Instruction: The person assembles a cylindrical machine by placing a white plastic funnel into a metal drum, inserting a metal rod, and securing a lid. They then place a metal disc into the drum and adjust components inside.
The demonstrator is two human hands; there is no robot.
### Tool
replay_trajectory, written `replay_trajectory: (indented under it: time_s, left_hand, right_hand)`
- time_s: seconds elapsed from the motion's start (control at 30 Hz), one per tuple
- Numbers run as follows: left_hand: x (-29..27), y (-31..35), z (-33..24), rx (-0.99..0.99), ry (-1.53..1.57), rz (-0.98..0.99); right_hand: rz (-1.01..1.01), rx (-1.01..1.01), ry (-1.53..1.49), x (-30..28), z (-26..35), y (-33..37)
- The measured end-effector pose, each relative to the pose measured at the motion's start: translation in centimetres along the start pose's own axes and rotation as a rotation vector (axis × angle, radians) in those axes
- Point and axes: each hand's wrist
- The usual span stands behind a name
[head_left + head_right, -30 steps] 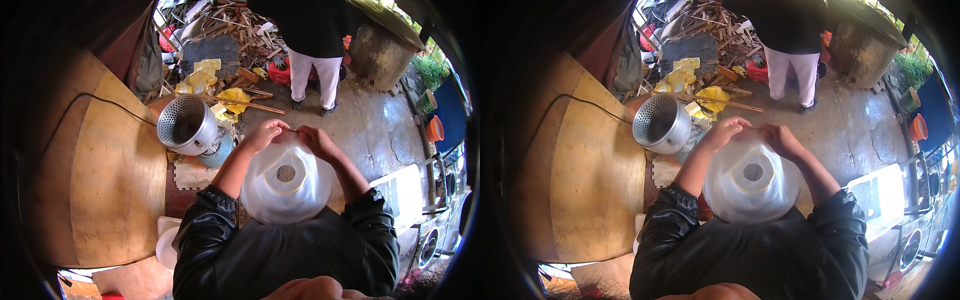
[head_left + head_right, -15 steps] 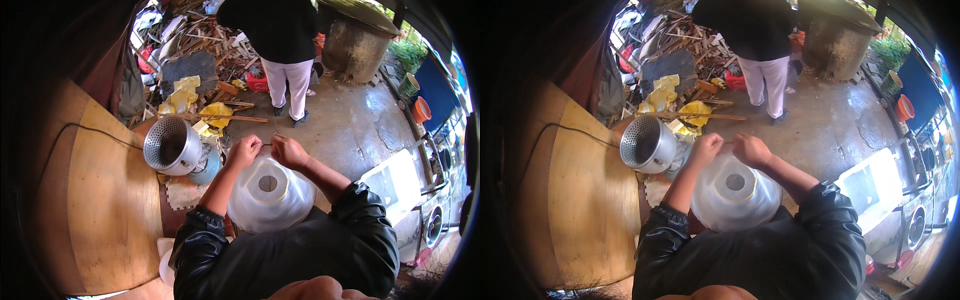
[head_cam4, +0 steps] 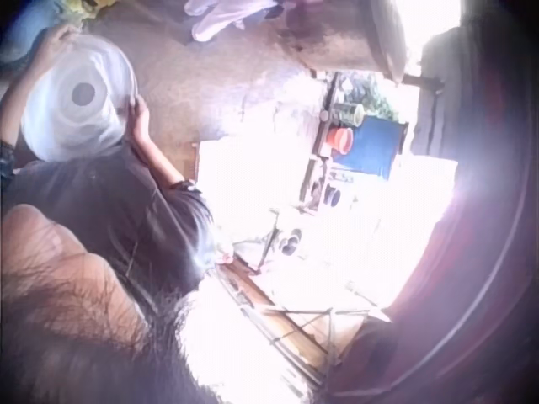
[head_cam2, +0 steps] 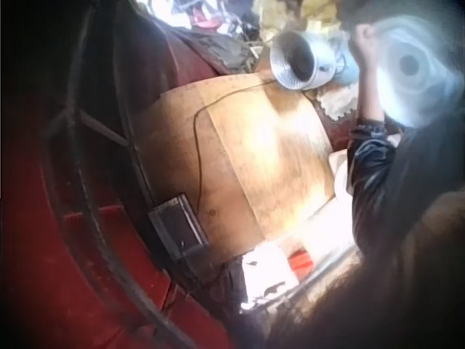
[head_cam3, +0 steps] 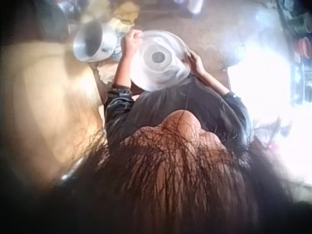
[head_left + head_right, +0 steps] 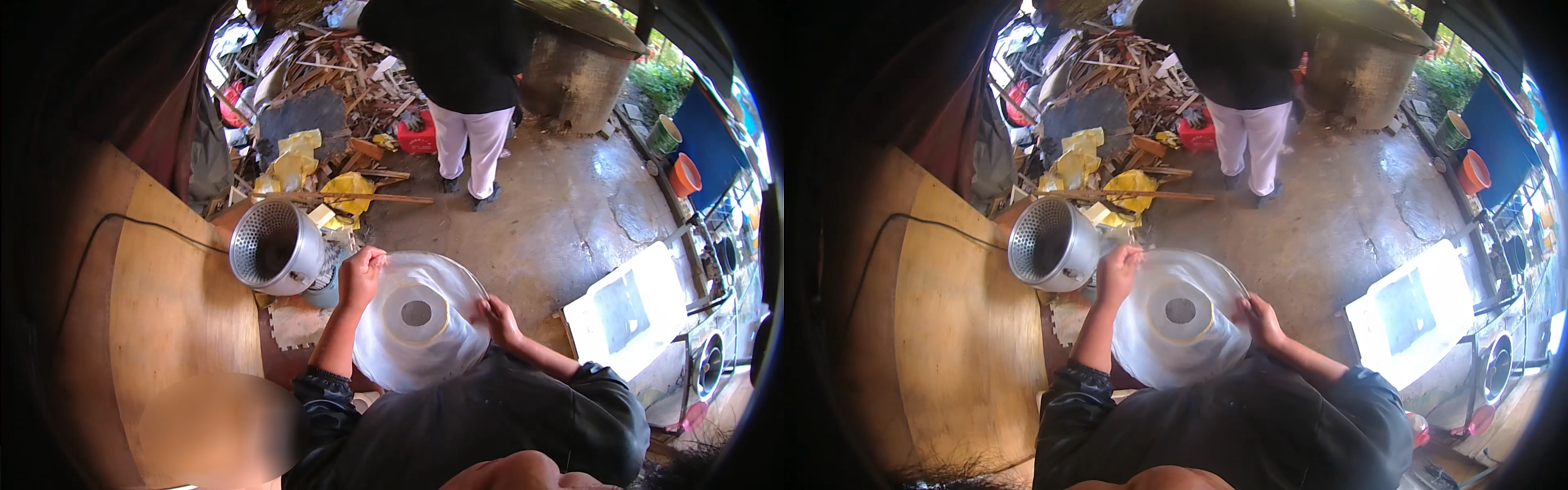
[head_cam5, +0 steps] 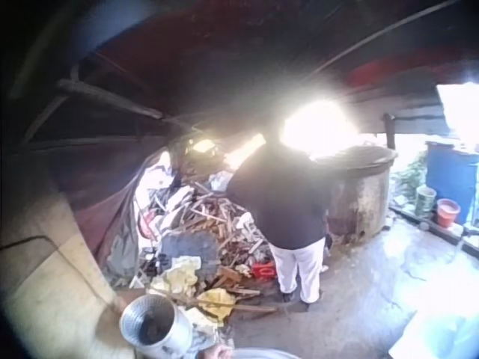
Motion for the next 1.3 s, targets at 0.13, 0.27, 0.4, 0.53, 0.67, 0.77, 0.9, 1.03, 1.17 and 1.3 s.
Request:
replay_trajectory:
  time_s: [0.13,0.27,0.4,0.53,0.67,0.77,0.9,1.03,1.17,1.3]
  left_hand:
    - [0.0,0.2,1.2,-0.006,-0.112,-0.048]
    - [0.0,-0.1,0.6,-0.040,-0.088,-0.070]
    - [-0.2,0.1,-0.1,-0.038,-0.072,-0.097]
    - [-2.0,0.5,-0.2,-0.123,-0.035,-0.076]
    - [-3.9,1.5,1.2,-0.340,0.099,0.053]
    - [-5.4,3.6,3.5,-0.431,0.272,-0.011]
    - [-6.9,6.5,3.0,-0.523,0.130,-0.174]
    - [-7.8,10.5,4.6,-0.639,0.029,-0.297]
    - [-7.6,13.3,6.6,-0.513,-0.202,-0.439]
    - [-9.4,12.5,9.0,-0.411,-0.308,-0.436]
  right_hand:
    - [0.331,0.130,0.034,-4.2,1.6,1.0]
    - [0.033,-0.206,0.574,-4.8,7.0,-5.9]
    - [0.127,-0.438,0.774,2.6,12.0,-10.8]
    - [0.309,-0.582,0.736,5.9,11.4,-13.2]
    - [0.353,-0.543,0.738,6.9,10.3,-14.1]
    - [0.439,-0.580,0.708,8.4,9.9,-14.7]
    - [0.540,-0.541,0.709,10.8,9.3,-15.6]
    - [0.528,-0.502,0.649,12.0,8.6,-17.5]
    - [0.620,-0.494,0.695,13.9,7.4,-19.4]
    - [0.716,-0.552,0.767,16.5,8.3,-22.7]
Point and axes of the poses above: each hand's wrist, its own y-axis away from the middle knuckle, its own x-axis out of the palm, z = x × y, and after that the axes turned 2 degrees about z, right-handed
